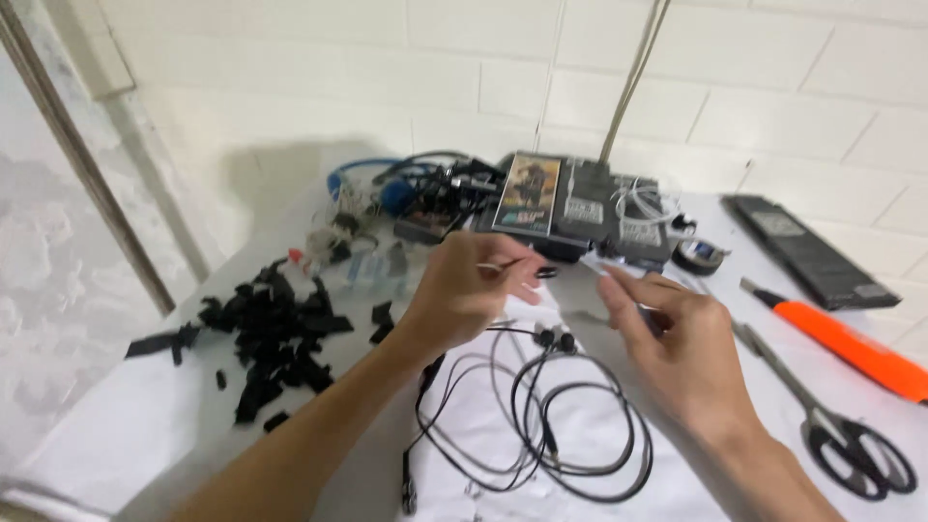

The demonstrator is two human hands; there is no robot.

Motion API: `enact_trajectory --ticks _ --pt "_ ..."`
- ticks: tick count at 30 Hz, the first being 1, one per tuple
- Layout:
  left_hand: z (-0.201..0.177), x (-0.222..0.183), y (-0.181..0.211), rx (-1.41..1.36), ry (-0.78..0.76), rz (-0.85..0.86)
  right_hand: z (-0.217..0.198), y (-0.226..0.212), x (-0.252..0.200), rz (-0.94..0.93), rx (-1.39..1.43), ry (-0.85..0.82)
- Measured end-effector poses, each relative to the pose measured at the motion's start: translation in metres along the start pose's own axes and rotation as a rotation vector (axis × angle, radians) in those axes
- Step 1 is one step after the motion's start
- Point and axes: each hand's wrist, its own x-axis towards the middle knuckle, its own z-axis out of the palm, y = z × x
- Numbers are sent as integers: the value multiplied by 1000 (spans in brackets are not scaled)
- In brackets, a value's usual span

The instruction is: Applying black adhesive tape to an earphone cable to repair or reinforce it.

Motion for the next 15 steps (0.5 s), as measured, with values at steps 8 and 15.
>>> enact_trajectory --ticks 8,15 --pt "-19 5 -1 43 11 -75 -16 -13 12 409 6 -141" --pt "-18 1 -20 150 14 283 8 27 8 233 -101 -257"
